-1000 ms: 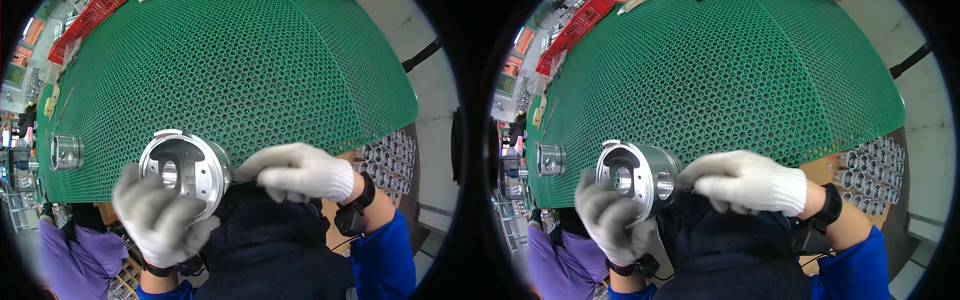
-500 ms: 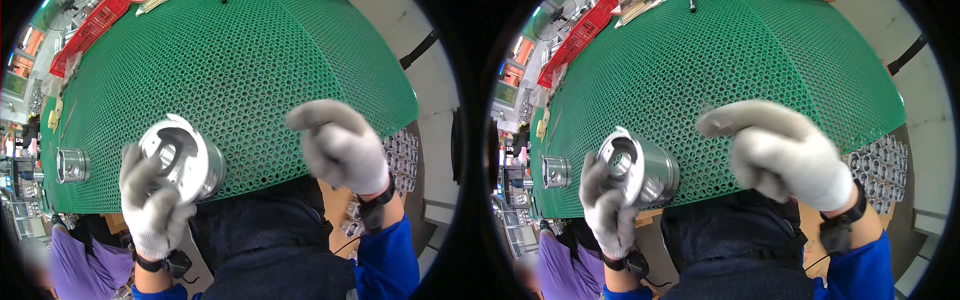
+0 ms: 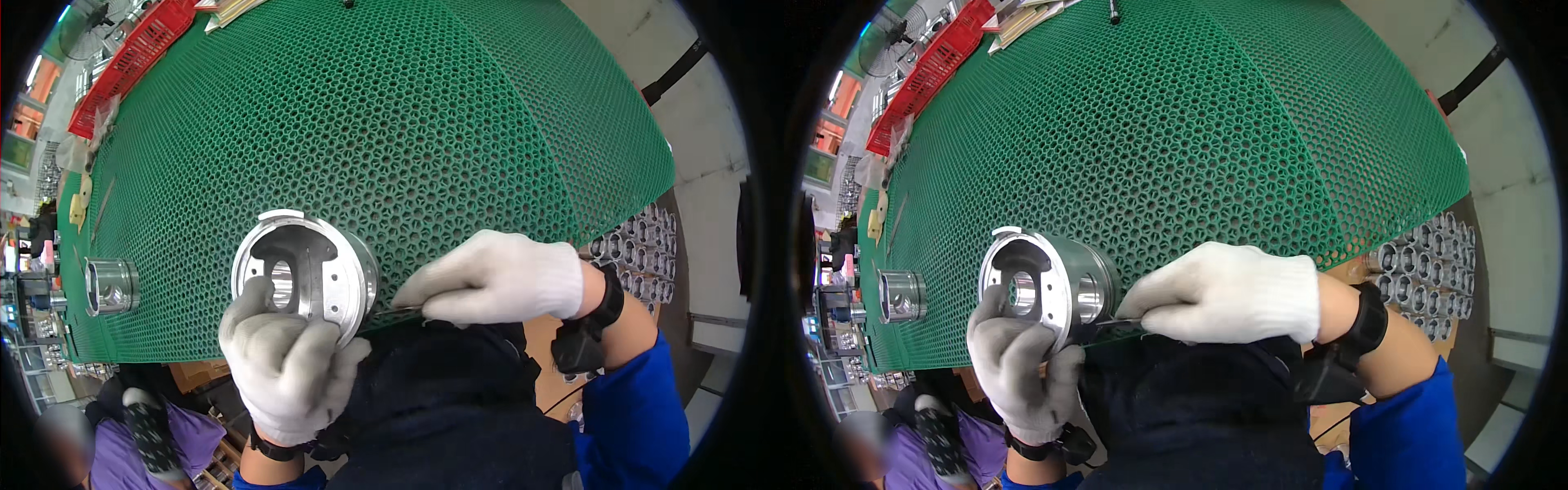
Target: Inspecting and deburring metal pistons at a workstation and organizing them into rows.
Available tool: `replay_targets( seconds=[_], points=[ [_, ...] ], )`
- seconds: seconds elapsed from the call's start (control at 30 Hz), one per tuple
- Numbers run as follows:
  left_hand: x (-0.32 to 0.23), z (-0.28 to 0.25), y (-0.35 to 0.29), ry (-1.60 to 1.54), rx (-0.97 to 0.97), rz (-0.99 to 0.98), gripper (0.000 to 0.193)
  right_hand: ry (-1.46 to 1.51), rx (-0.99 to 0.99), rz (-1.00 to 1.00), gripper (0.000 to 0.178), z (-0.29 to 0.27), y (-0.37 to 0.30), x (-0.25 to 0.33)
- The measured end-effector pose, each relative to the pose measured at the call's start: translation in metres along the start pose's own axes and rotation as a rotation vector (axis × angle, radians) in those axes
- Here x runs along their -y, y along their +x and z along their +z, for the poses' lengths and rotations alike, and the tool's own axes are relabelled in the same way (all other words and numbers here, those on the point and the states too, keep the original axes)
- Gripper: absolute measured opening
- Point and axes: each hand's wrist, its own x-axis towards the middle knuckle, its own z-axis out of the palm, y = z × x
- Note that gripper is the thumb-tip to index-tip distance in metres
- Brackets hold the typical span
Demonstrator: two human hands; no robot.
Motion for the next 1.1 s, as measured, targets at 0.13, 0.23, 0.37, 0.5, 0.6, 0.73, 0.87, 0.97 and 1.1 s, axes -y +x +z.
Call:
replay_targets(
  seconds=[0.13,0.23,0.37,0.5,0.6,0.73,0.87,0.97,1.1],
  points=[
    [0.031,-0.011,-0.014,-0.389,-0.295,-0.216,0.045,0.442,-0.078,0.379,0.035,-0.009,-0.023,0.017],
    [0.062,-0.028,-0.007,-0.37,-0.144,-0.5,0.045,0.568,-0.095,0.383,0.039,0.001,-0.056,0.004],
    [0.087,0.007,0.049,-0.659,0.431,-0.333,0.051,0.618,-0.231,0.134,0.041,0.016,-0.057,-0.004],
    [0.043,-0.007,0.078,-0.09,0.196,0.244,0.034,0.438,-0.277,0.232,0.031,0.021,-0.05,0.007],
    [-0.007,-0.002,0.064,0.013,0.257,0.142,0.038,-0.185,-0.288,-0.151,0.021,0.022,-0.04,-0.002],
    [-0.022,0.009,0.063,0.138,0.244,0.171,0.043,-0.238,-0.373,-0.064,0.021,0.021,-0.028,0.016],
    [-0.022,0.013,0.078,0.105,0.298,0.122,0.042,-0.282,-0.386,-0.104,0.023,0.018,-0.029,0.011],
    [-0.02,0.012,0.098,0.067,0.462,0.051,0.036,-0.424,-0.42,-0.194,0.025,0.018,-0.03,0.013],
    [-0.005,0.024,0.127,0.011,0.65,0.072,0.032,-0.804,-0.356,-0.222,0.027,0.011,-0.034,0.021]
  ],
)
